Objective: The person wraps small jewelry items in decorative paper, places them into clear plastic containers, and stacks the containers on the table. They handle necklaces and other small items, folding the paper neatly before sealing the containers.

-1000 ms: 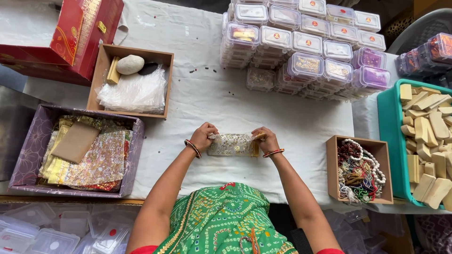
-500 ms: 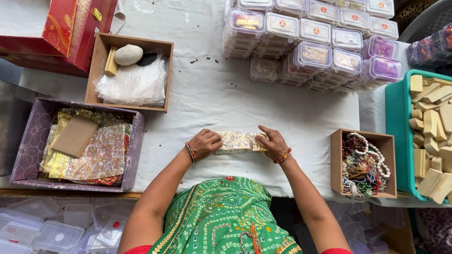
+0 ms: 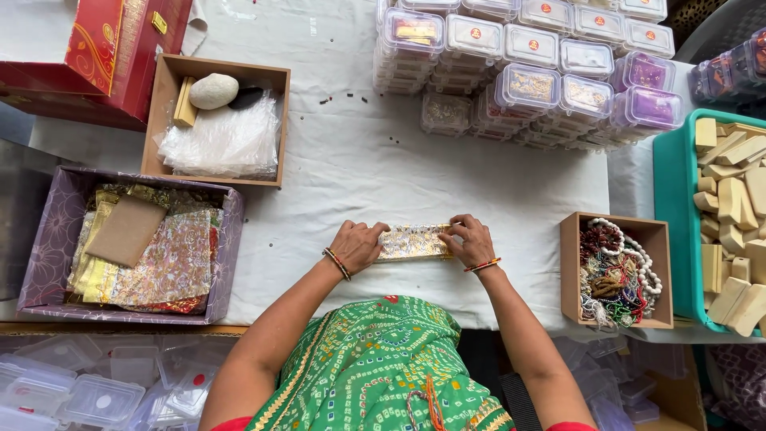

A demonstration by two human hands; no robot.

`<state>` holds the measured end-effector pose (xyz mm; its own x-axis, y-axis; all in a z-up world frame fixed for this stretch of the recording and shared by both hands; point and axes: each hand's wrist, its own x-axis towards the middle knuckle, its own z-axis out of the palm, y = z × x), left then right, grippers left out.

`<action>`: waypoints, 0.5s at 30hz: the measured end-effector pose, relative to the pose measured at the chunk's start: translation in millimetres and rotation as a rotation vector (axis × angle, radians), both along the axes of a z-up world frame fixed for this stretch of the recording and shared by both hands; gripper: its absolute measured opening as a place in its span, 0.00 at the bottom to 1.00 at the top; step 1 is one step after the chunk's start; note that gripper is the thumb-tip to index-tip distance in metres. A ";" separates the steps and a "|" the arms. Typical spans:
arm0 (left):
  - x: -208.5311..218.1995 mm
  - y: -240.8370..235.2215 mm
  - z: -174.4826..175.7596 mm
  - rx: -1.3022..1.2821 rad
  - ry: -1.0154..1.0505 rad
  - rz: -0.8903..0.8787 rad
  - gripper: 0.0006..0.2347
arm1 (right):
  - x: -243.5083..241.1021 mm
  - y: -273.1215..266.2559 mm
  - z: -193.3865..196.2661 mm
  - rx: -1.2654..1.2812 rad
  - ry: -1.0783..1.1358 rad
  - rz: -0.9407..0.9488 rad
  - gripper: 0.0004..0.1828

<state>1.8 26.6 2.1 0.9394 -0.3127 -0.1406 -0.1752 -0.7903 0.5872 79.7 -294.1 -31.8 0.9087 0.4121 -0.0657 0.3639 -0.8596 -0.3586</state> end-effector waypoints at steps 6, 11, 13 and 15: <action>7.6 -15.3 3.4 0.104 -0.170 0.025 0.16 | 10.1 18.8 18.0 -0.162 0.116 -0.191 0.39; 16.1 -23.0 -39.1 0.073 -0.120 -0.024 0.14 | 22.0 12.8 -1.6 -0.145 0.335 -0.147 0.24; 18.6 -22.9 -32.3 0.087 -0.040 -0.040 0.15 | 30.6 10.4 -1.5 -0.093 0.465 -0.186 0.21; 18.2 -21.7 -22.6 0.008 -0.059 0.006 0.14 | 40.1 3.1 1.4 0.428 0.453 -0.147 0.20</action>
<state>20.0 5.0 -20.5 0.9478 -0.3067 -0.0870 -0.2051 -0.7957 0.5699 119.8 -291.0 -30.4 0.8788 0.3597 -0.3137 -0.0152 -0.6358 -0.7717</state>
